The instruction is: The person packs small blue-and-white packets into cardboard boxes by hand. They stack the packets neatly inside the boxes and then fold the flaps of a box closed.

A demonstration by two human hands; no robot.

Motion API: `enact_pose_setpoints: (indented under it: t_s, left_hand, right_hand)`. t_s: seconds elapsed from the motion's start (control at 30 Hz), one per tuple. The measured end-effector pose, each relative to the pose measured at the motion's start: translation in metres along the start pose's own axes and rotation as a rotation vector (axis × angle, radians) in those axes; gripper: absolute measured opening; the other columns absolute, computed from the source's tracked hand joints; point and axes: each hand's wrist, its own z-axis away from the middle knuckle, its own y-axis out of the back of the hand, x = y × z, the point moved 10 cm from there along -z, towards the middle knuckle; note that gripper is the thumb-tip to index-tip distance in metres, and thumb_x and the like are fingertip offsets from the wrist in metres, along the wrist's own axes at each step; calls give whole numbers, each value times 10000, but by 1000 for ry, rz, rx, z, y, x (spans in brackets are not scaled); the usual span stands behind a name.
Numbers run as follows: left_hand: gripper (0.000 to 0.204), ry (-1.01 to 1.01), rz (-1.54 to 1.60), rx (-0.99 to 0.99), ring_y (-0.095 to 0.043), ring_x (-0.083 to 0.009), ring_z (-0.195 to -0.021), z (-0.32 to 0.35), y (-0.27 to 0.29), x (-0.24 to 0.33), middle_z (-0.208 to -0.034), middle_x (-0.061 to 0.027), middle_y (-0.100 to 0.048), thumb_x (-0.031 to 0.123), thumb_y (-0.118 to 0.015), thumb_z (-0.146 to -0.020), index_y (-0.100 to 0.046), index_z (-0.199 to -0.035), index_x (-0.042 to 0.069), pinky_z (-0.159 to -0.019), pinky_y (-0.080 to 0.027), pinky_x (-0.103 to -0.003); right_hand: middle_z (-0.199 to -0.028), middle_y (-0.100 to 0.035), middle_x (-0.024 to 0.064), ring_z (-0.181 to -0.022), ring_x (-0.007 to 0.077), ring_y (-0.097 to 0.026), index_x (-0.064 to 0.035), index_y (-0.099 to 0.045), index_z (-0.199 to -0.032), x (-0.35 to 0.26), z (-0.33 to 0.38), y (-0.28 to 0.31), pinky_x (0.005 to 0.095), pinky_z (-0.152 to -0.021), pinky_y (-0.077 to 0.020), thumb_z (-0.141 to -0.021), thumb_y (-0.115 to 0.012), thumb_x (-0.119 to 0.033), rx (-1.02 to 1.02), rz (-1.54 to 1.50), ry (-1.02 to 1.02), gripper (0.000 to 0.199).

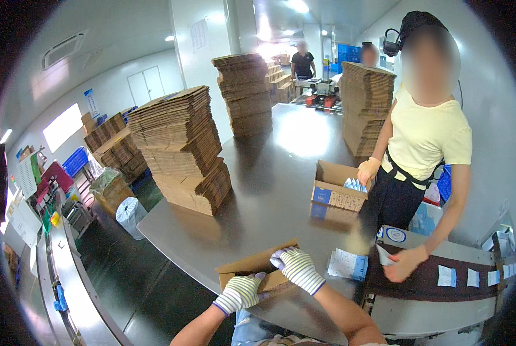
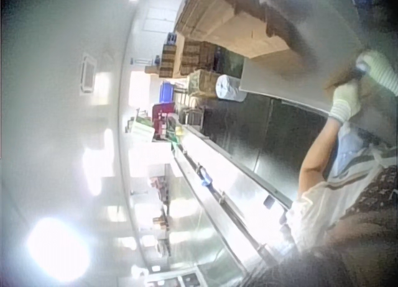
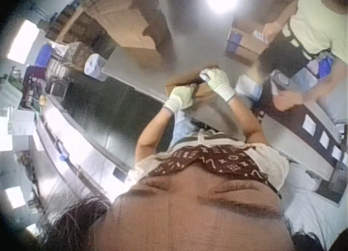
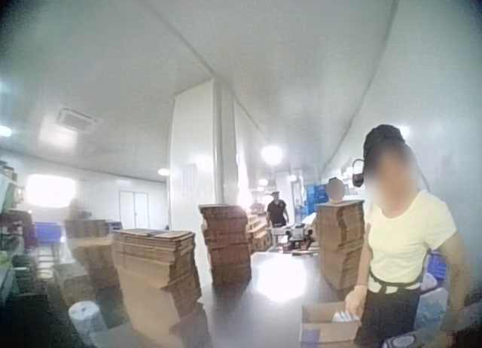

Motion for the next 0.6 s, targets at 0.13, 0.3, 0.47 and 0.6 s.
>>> enact_pose_setpoints:
  t_s: [0.13, 0.3, 0.47, 0.6]
  left_hand:
    - [648, -6, 11, 39, -616, -349, -924, -1, 0, 0, -1046, -234, -615, 469, -553, -811, -485, -1220, -29, -794, -496, -411]
    - [609, -8, 3, -44, -620, -359, -898, -1, -11, 2, -1004, -239, -623, 457, -560, -808, -516, -1188, -17, -766, -504, -425]
    - [567, -34, 42, 175, -618, -370, -876, 13, 12, -11, -965, -230, -632, 430, -610, -789, -540, -1139, -10, -757, -506, -422]
    - [523, 72, 1025, 490, -626, -230, -915, 35, 42, -54, -1006, -166, -634, 301, -706, -791, -496, -1153, -12, -775, -519, -343]
  right_hand:
    - [-860, -656, 118, -798, 299, -620, -95, -646, -885, 3, -1, -2, 412, -734, -495, -855, -562, -324, 12, -6, 14, 246]
    - [-851, -656, 110, -806, 294, -621, -93, -649, -909, -4, 5, 6, 394, -741, -496, -836, -603, -313, 29, -131, 5, 237]
    - [-974, -630, 111, -952, 281, -592, -60, -617, -964, 6, 27, 60, 378, -855, -466, -790, -678, -207, 345, -415, -17, 236]
    - [-1135, -557, 181, -1099, 277, -518, 23, -473, -1164, 45, 49, 76, 399, -964, -396, -763, -723, -304, 432, -372, -217, 574]
